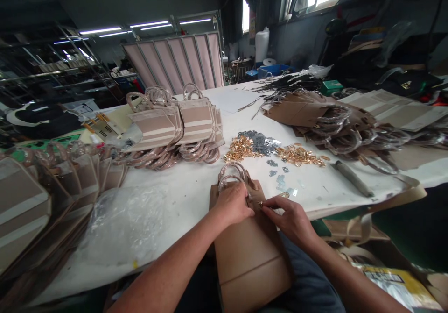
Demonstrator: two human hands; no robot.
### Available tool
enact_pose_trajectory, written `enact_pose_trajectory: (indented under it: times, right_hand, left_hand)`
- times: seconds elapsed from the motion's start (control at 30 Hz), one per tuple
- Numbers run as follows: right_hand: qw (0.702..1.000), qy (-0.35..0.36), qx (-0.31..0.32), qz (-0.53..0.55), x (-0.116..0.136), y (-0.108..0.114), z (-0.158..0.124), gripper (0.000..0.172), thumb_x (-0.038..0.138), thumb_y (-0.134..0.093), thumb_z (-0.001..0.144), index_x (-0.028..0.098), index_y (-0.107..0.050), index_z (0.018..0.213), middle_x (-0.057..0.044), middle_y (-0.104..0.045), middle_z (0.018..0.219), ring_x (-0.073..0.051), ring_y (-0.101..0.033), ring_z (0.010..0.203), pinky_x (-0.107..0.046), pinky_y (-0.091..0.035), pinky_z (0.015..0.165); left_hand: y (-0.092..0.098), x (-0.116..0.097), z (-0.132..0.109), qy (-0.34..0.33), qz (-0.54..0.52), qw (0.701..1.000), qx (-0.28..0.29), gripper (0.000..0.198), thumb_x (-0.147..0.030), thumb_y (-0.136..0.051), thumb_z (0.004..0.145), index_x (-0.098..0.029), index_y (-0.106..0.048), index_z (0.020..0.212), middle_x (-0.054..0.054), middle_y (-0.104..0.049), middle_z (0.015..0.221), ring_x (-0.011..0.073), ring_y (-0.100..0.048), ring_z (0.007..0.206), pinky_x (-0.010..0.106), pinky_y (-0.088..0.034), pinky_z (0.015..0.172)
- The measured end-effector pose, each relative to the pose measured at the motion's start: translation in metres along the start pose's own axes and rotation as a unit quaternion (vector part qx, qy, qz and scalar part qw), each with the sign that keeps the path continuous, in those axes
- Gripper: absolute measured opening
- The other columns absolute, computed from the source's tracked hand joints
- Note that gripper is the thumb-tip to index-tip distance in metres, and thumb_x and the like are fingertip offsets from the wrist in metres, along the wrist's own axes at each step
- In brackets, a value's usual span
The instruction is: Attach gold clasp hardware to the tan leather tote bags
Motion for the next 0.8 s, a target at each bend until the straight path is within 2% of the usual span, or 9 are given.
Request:
enact_pose_trajectory:
  times: [0.2,0.33,0.6,0.8]
  right_hand:
    - [1.000,-0.007,0.000,0.026,0.004,-0.003,-0.011,0.018,0.039,-0.066,0.093,0.025,-0.076,0.091,-0.002,-0.074,0.093,-0.025,-0.068,0.089,-0.035,-0.050,0.081]
    - [0.999,-0.019,-0.011,0.031,0.003,-0.003,-0.013,0.019,0.041,-0.066,0.092,0.025,-0.076,0.091,-0.002,-0.074,0.093,-0.025,-0.069,0.090,-0.036,-0.050,0.083]
    - [0.998,-0.011,-0.059,0.018,0.007,0.000,-0.017,0.018,0.039,-0.067,0.093,0.024,-0.077,0.093,-0.003,-0.075,0.091,-0.026,-0.069,0.087,-0.036,-0.050,0.081]
    - [0.997,0.042,-0.066,-0.016,0.016,0.000,-0.020,0.016,0.033,-0.064,0.097,0.024,-0.075,0.105,-0.002,-0.073,0.092,-0.024,-0.068,0.084,-0.035,-0.049,0.078]
  left_hand:
    - [0.003,0.000,-0.009,0.015,-0.015,1.000,0.017,0.044,-0.033,-0.086,0.067,-0.022,-0.057,0.097,0.002,-0.069,0.096,0.0250,-0.067,0.087,0.030,-0.041,0.067]
    - [0.003,-0.003,-0.012,0.009,-0.029,0.999,0.014,0.041,-0.029,-0.085,0.068,-0.023,-0.056,0.097,0.001,-0.069,0.096,0.0239,-0.066,0.087,0.029,-0.038,0.067]
    - [0.008,-0.012,-0.017,-0.002,-0.085,0.995,-0.053,0.034,-0.023,-0.084,0.070,-0.023,-0.054,0.087,-0.005,-0.063,0.077,0.0168,-0.056,0.071,0.027,-0.029,0.063]
    - [0.013,-0.021,-0.022,-0.018,-0.129,0.986,-0.100,0.028,-0.012,-0.077,0.072,-0.021,-0.051,0.074,-0.007,-0.057,0.068,0.0127,-0.048,0.063,0.027,-0.026,0.060]
Point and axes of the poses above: each hand's wrist, its own z-axis towards the middle knuckle, its own y-axis out of the back of the hand, x = y × z, the point moved 6 cm from there along z, towards the middle knuckle
